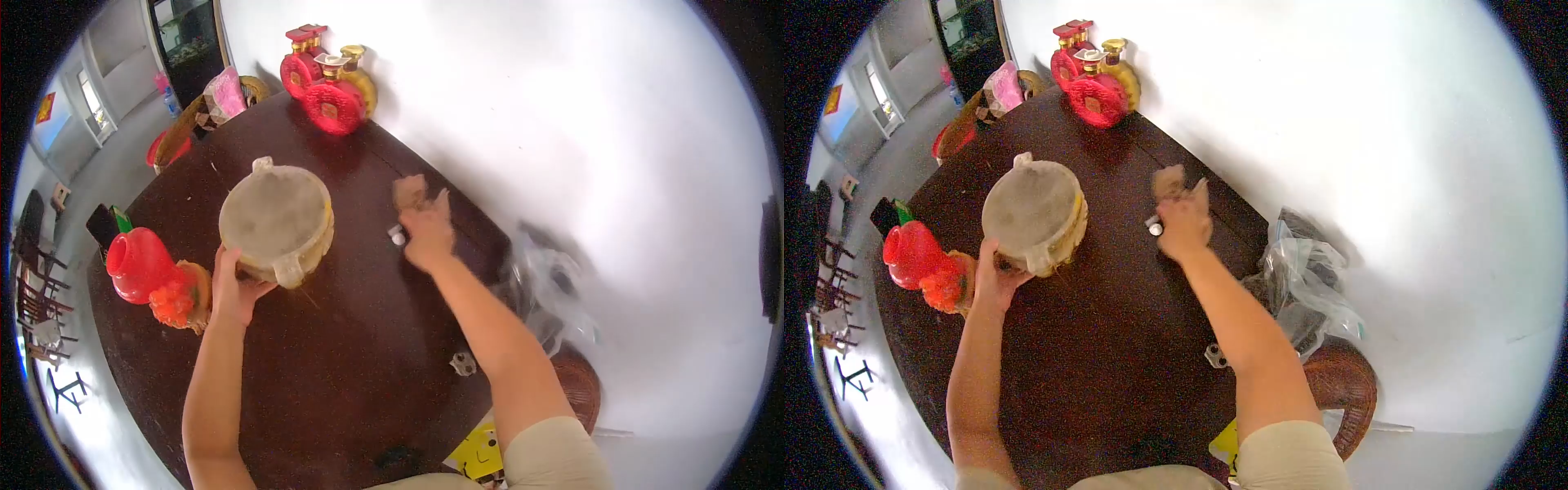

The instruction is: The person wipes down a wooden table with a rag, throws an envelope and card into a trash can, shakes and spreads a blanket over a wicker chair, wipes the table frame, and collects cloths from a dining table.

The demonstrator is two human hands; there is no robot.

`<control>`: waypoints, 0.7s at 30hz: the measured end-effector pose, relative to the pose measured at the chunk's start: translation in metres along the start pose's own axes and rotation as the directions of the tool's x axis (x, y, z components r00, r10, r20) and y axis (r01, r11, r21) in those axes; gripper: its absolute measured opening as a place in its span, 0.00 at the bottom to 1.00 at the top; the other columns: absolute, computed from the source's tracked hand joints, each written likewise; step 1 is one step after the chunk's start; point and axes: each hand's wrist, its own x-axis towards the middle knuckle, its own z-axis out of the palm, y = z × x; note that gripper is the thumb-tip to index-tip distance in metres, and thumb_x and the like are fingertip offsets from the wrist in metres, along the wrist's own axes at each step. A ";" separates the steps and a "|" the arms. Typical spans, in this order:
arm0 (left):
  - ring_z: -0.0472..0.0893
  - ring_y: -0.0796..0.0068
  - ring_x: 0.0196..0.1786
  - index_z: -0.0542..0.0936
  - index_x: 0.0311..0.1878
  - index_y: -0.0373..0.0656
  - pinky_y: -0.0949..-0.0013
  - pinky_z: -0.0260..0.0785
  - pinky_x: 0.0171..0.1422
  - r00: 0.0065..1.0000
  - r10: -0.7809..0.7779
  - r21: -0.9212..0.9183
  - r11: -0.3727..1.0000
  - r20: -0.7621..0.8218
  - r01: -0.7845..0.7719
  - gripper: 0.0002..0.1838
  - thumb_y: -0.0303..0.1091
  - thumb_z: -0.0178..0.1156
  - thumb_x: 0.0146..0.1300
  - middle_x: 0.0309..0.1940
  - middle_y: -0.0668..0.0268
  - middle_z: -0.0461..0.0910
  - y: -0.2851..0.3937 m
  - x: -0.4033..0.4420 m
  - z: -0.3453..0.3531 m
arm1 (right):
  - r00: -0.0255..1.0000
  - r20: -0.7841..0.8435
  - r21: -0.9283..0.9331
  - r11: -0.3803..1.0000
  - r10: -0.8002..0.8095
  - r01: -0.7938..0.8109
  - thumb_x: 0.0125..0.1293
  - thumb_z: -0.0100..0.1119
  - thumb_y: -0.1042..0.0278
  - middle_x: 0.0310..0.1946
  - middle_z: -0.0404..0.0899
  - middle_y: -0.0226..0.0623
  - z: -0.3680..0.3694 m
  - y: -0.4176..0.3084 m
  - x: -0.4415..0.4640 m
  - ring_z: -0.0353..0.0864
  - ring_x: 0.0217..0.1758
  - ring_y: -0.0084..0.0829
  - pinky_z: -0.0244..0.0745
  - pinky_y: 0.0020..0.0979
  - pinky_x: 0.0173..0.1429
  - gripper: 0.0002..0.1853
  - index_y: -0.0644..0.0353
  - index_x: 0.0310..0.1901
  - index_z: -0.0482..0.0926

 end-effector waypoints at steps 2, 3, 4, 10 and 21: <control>0.66 0.53 0.60 0.56 0.64 0.45 0.45 0.67 0.56 1.000 -0.019 0.013 1.000 0.022 0.019 0.40 0.56 0.57 0.53 0.62 0.58 0.55 -0.001 0.016 0.007 | 0.997 0.040 0.150 0.987 -0.073 0.066 0.50 0.58 0.72 0.53 0.70 0.47 -0.005 -0.026 -0.030 0.53 0.67 0.51 0.54 0.45 0.67 0.18 0.44 0.45 0.78; 0.66 0.52 0.59 0.56 0.64 0.45 0.45 0.67 0.55 0.999 -0.025 0.006 1.000 0.031 0.025 0.40 0.55 0.58 0.53 0.62 0.57 0.55 -0.002 0.024 0.013 | 0.992 0.059 0.225 0.970 -0.109 0.093 0.53 0.56 0.74 0.54 0.69 0.45 -0.008 -0.039 -0.045 0.53 0.67 0.47 0.55 0.41 0.67 0.19 0.42 0.46 0.78; 0.66 0.51 0.59 0.57 0.64 0.45 0.45 0.67 0.55 0.999 -0.031 0.000 1.000 0.041 0.031 0.40 0.55 0.58 0.52 0.62 0.57 0.54 -0.003 0.032 0.022 | 0.988 0.115 0.291 0.954 -0.101 0.063 0.55 0.56 0.73 0.59 0.62 0.48 -0.011 -0.050 -0.057 0.50 0.68 0.47 0.56 0.39 0.67 0.17 0.40 0.46 0.78; 0.67 0.47 0.57 0.59 0.63 0.47 0.43 0.67 0.53 0.991 -0.069 0.021 0.998 0.117 0.067 0.38 0.51 0.59 0.52 0.62 0.56 0.55 -0.010 0.078 0.081 | 0.764 0.394 0.427 0.838 -0.510 0.339 0.50 0.53 0.78 0.54 0.70 0.23 -0.042 -0.084 -0.127 0.65 0.61 0.27 0.64 0.41 0.57 0.31 0.36 0.57 0.70; 0.70 0.51 0.53 0.54 0.67 0.45 0.51 0.67 0.56 0.949 -0.177 0.342 0.936 0.260 0.081 0.40 0.54 0.56 0.58 0.65 0.57 0.56 -0.055 0.084 0.177 | 0.950 -0.129 0.464 0.829 -0.285 0.312 0.50 0.55 0.74 0.51 0.66 0.46 -0.004 -0.060 -0.128 0.68 0.53 0.54 0.69 0.47 0.53 0.25 0.60 0.53 0.67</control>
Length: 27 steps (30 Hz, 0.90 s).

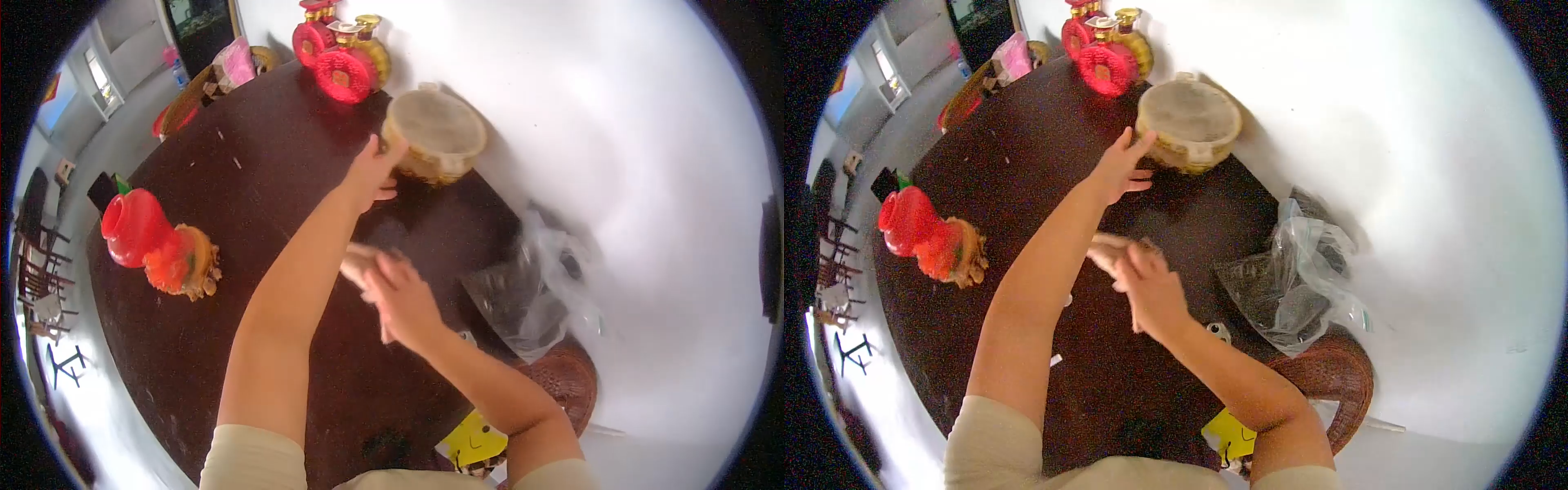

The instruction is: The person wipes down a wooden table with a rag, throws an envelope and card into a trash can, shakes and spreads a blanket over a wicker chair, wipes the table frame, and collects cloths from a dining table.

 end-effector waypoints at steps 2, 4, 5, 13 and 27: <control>0.73 0.55 0.48 0.54 0.67 0.44 0.54 0.69 0.53 0.999 0.032 0.164 0.986 -0.005 -0.030 0.37 0.52 0.54 0.61 0.63 0.56 0.59 -0.005 -0.012 -0.011 | 0.997 -0.061 -0.132 0.989 0.051 -0.058 0.51 0.55 0.71 0.50 0.67 0.45 0.005 0.016 0.000 0.67 0.52 0.51 0.66 0.46 0.55 0.24 0.63 0.52 0.68; 0.76 0.59 0.43 0.57 0.66 0.42 0.58 0.72 0.49 0.992 0.113 0.257 0.959 0.051 -0.123 0.34 0.50 0.53 0.63 0.61 0.55 0.65 -0.011 -0.033 -0.036 | 0.999 0.037 -0.291 0.957 0.027 -0.015 0.49 0.57 0.70 0.47 0.68 0.43 0.015 0.029 0.001 0.66 0.52 0.44 0.64 0.40 0.55 0.23 0.66 0.50 0.70; 0.79 0.68 0.36 0.69 0.59 0.39 0.64 0.73 0.43 0.988 0.136 0.364 0.918 0.073 -0.154 0.26 0.46 0.54 0.63 0.49 0.56 0.76 -0.013 -0.053 -0.052 | 0.996 0.013 -0.288 0.954 0.089 -0.082 0.49 0.58 0.70 0.47 0.68 0.42 0.016 0.025 0.002 0.66 0.53 0.43 0.68 0.38 0.54 0.24 0.64 0.51 0.69; 0.75 0.60 0.38 0.77 0.33 0.46 0.59 0.69 0.39 0.949 0.140 0.959 -0.015 0.281 -0.282 0.14 0.48 0.56 0.56 0.32 0.61 0.74 -0.066 -0.271 -0.102 | 0.991 0.132 -0.358 0.933 0.016 0.033 0.49 0.59 0.71 0.44 0.71 0.34 -0.014 -0.058 0.010 0.68 0.52 0.35 0.75 0.33 0.45 0.22 0.59 0.49 0.72; 0.75 0.61 0.41 0.74 0.47 0.36 0.62 0.68 0.47 0.950 0.208 0.570 0.821 -0.233 -0.040 0.12 0.26 0.48 0.61 0.37 0.58 0.75 -0.152 -0.347 -0.079 | 0.955 0.289 0.081 0.993 0.062 -0.089 0.52 0.59 0.72 0.32 0.75 0.46 0.047 -0.091 -0.005 0.78 0.37 0.43 0.76 0.39 0.40 0.08 0.63 0.32 0.73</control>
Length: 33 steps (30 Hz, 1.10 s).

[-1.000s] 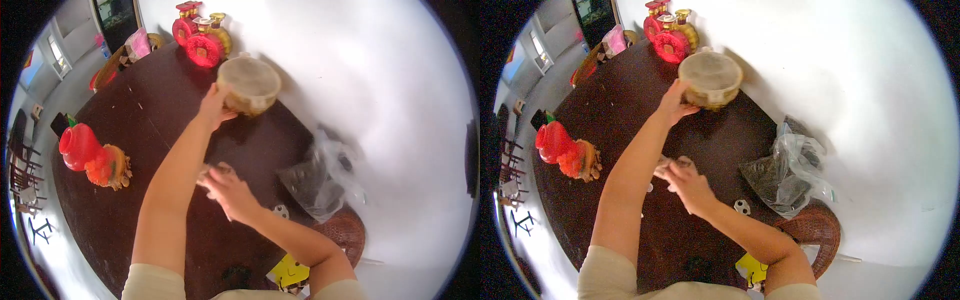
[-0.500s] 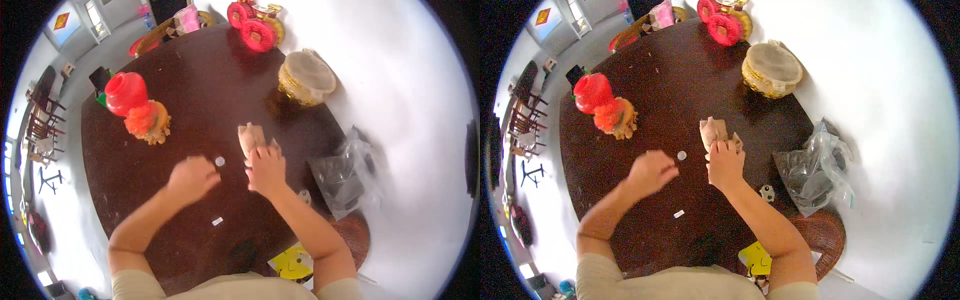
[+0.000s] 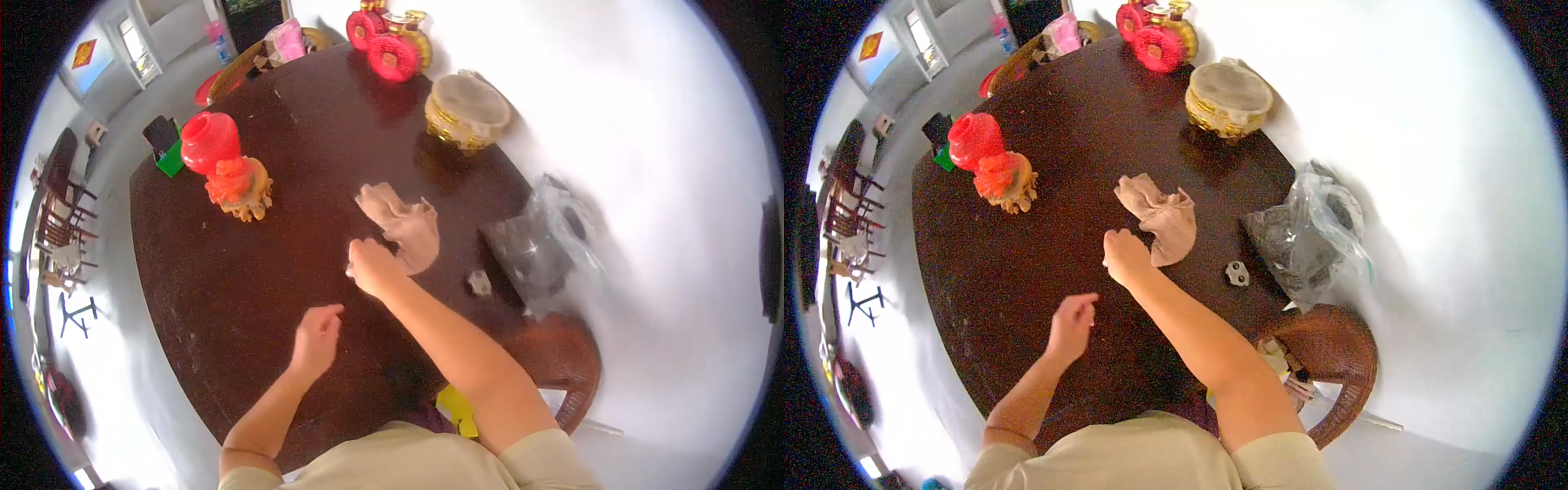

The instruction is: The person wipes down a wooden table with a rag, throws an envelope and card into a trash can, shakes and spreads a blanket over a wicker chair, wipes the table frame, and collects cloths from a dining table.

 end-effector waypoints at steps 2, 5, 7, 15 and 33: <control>0.75 0.64 0.42 0.72 0.49 0.34 0.63 0.68 0.48 0.957 -0.287 -0.424 0.863 0.035 0.274 0.14 0.30 0.46 0.64 0.38 0.59 0.75 0.008 0.009 -0.003 | 0.998 0.048 0.291 0.957 -0.039 0.023 0.48 0.66 0.68 0.27 0.78 0.43 -0.004 0.002 -0.016 0.79 0.35 0.42 0.74 0.39 0.37 0.11 0.62 0.28 0.74; 0.75 0.67 0.43 0.70 0.51 0.32 0.63 0.68 0.49 0.925 -0.333 -0.852 0.415 0.183 0.318 0.18 0.36 0.43 0.67 0.40 0.59 0.74 0.013 0.016 0.004 | 0.994 0.105 0.614 0.788 -0.021 -0.048 0.52 0.64 0.69 0.29 0.80 0.43 -0.043 -0.031 -0.053 0.80 0.33 0.39 0.72 0.35 0.38 0.09 0.62 0.32 0.78; 0.75 0.66 0.43 0.68 0.52 0.31 0.63 0.68 0.50 0.900 -0.289 -0.908 0.168 0.326 0.383 0.20 0.39 0.41 0.68 0.41 0.57 0.73 0.028 0.015 0.013 | 0.988 0.041 0.598 0.795 -0.151 0.097 0.53 0.62 0.71 0.31 0.80 0.45 -0.042 -0.030 -0.073 0.80 0.35 0.39 0.73 0.34 0.39 0.09 0.63 0.37 0.79; 0.73 0.68 0.44 0.71 0.46 0.37 0.63 0.67 0.51 0.847 -0.259 -0.854 0.121 0.464 0.505 0.16 0.40 0.39 0.70 0.41 0.61 0.73 0.023 0.019 0.056 | 0.978 -0.103 0.547 0.812 -0.179 0.206 0.56 0.60 0.72 0.34 0.79 0.44 -0.074 -0.001 -0.110 0.81 0.35 0.39 0.74 0.31 0.38 0.09 0.64 0.39 0.79; 0.75 0.60 0.41 0.72 0.42 0.32 0.56 0.71 0.52 0.759 -0.225 -0.792 -0.166 0.611 0.588 0.13 0.34 0.43 0.68 0.36 0.55 0.72 0.030 0.014 0.081 | 0.811 -0.574 -0.116 0.968 0.119 -0.224 0.45 0.64 0.74 0.39 0.75 0.47 -0.064 0.094 -0.145 0.73 0.43 0.48 0.65 0.45 0.50 0.22 0.60 0.46 0.74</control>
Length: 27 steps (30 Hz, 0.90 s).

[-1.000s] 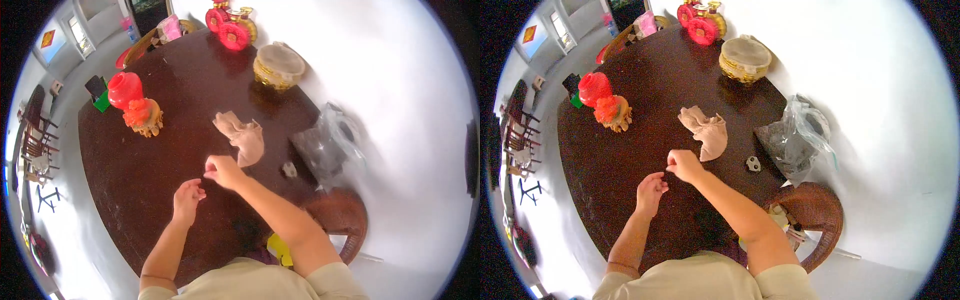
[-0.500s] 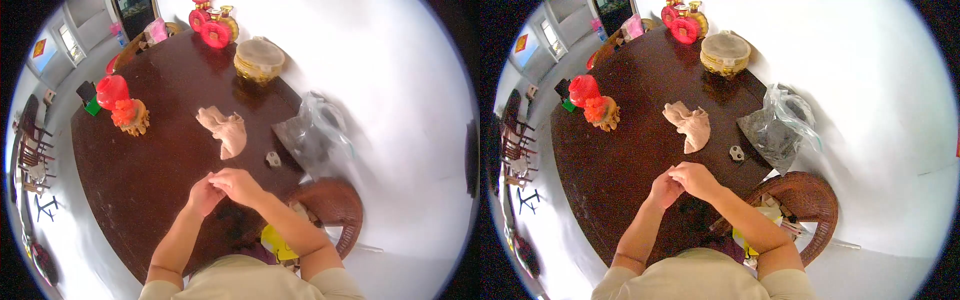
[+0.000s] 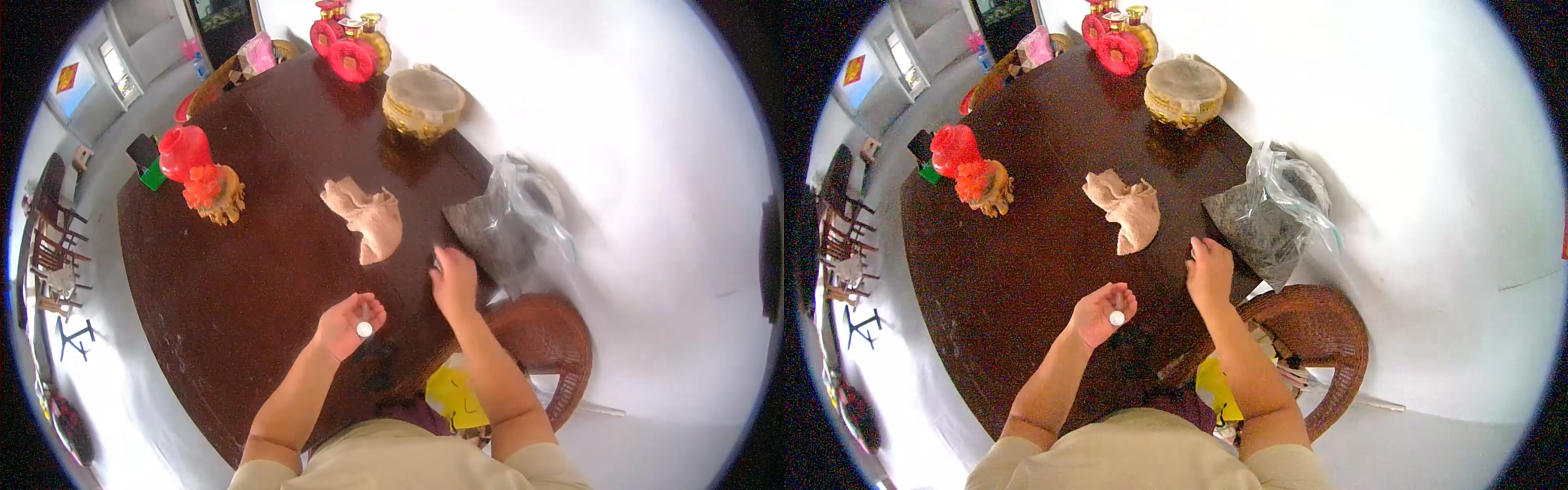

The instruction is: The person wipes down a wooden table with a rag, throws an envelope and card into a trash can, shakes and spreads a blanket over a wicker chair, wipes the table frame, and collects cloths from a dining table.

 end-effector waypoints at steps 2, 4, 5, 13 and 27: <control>0.76 0.60 0.41 0.72 0.42 0.33 0.53 0.70 0.55 1.000 -0.012 0.044 0.999 -0.020 0.013 0.12 0.33 0.45 0.67 0.37 0.55 0.73 -0.002 -0.003 0.006 | 0.985 0.077 0.375 0.910 0.157 -0.174 0.53 0.61 0.75 0.42 0.76 0.45 -0.002 0.015 -0.002 0.76 0.45 0.40 0.70 0.38 0.50 0.19 0.63 0.49 0.73; 0.76 0.59 0.42 0.72 0.42 0.34 0.50 0.68 0.58 0.999 -0.040 0.063 0.997 0.000 0.040 0.11 0.32 0.45 0.67 0.37 0.55 0.74 -0.002 -0.004 0.006 | 0.842 0.344 0.776 0.378 0.415 -0.504 0.58 0.58 0.75 0.45 0.76 0.43 -0.006 0.013 -0.001 0.77 0.46 0.35 0.72 0.33 0.51 0.17 0.65 0.50 0.72; 0.76 0.59 0.43 0.72 0.42 0.34 0.49 0.67 0.59 0.998 -0.056 0.073 0.996 0.008 0.056 0.11 0.32 0.45 0.67 0.38 0.54 0.74 -0.002 -0.004 0.006 | 0.796 0.472 0.839 0.085 0.379 -0.538 0.64 0.52 0.73 0.48 0.75 0.42 -0.006 0.019 -0.005 0.77 0.46 0.31 0.73 0.30 0.53 0.16 0.66 0.53 0.70; 0.77 0.59 0.40 0.73 0.42 0.35 0.47 0.67 0.59 0.994 -0.106 0.105 0.989 0.019 0.104 0.11 0.33 0.45 0.67 0.34 0.56 0.76 0.001 0.000 -0.001 | 0.722 0.649 0.717 -0.509 0.239 -0.476 0.66 0.48 0.73 0.49 0.75 0.40 -0.022 -0.004 0.001 0.77 0.47 0.34 0.74 0.36 0.54 0.15 0.60 0.54 0.69; 0.78 0.66 0.32 0.72 0.55 0.41 0.66 0.70 0.39 0.700 0.521 0.812 -0.565 0.488 -0.146 0.27 0.49 0.57 0.58 0.30 0.64 0.78 0.051 0.044 0.069 | 1.000 -0.010 -0.039 0.999 0.008 -0.008 0.52 0.59 0.75 0.48 0.71 0.40 0.019 0.021 -0.009 0.68 0.53 0.44 0.63 0.44 0.53 0.16 0.54 0.45 0.75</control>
